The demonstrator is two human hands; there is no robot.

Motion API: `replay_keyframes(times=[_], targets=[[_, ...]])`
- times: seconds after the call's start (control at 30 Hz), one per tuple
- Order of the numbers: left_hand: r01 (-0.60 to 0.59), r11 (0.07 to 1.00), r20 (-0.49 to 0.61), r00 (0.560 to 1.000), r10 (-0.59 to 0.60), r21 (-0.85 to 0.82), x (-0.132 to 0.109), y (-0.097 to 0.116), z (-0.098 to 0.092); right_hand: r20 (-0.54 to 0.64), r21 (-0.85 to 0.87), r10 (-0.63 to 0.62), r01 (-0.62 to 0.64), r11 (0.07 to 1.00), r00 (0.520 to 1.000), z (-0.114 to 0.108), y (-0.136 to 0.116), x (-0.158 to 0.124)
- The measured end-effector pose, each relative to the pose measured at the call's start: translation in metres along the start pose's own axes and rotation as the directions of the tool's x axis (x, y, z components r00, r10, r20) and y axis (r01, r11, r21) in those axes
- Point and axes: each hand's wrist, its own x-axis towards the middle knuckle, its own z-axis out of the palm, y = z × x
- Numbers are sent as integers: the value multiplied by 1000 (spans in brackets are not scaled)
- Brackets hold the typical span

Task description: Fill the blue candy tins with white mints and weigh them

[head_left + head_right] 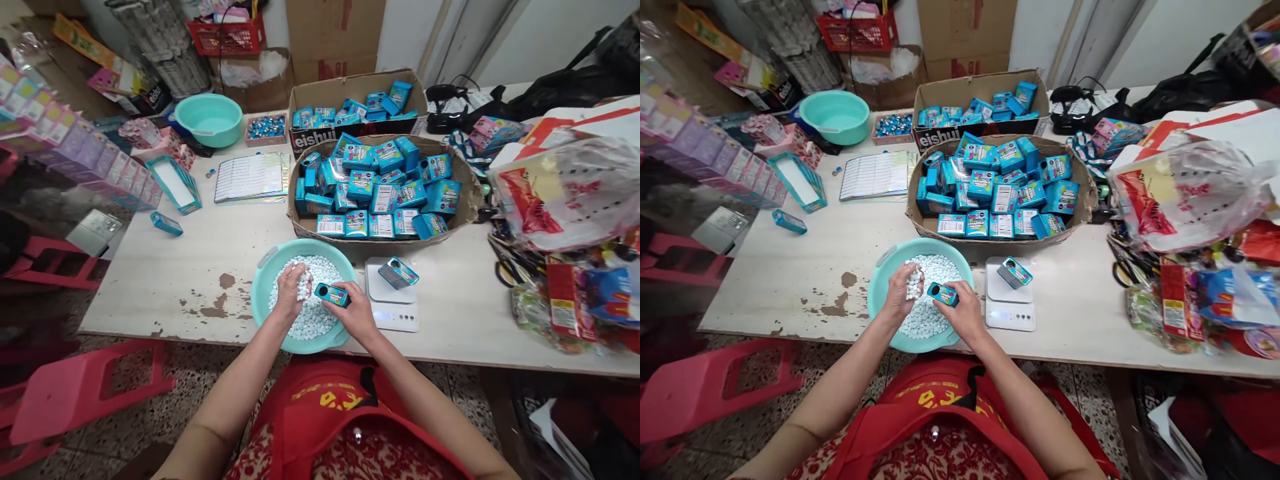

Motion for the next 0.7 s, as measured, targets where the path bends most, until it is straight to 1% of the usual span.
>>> replay_keyframes(times=[0.03,0.07,0.13,0.23,0.4,0.57,0.7], targets=[[-42,994,7,999,42,-98,-3,6,4,26,-25,-16,17,1000,1000,6,-1,2],[-86,984,-5,996,86,-155,-5,10,7,47,-50,-28,30,998,998,12,-1,3],[-141,969,-55,990,132,-204,-5,12,10,73,-105,-40,47,993,997,22,-1,6],[-143,968,-98,987,124,-208,0,10,9,88,-173,-37,52,984,995,28,-2,10],[-123,972,-79,991,110,-199,7,11,6,112,-204,-55,77,976,992,28,-6,14],[-136,975,-111,987,117,-175,11,15,4,130,-224,-32,61,973,991,33,-11,16],[-145,972,-101,987,128,-184,13,14,3,116,-234,-37,63,970,993,35,-13,19]])
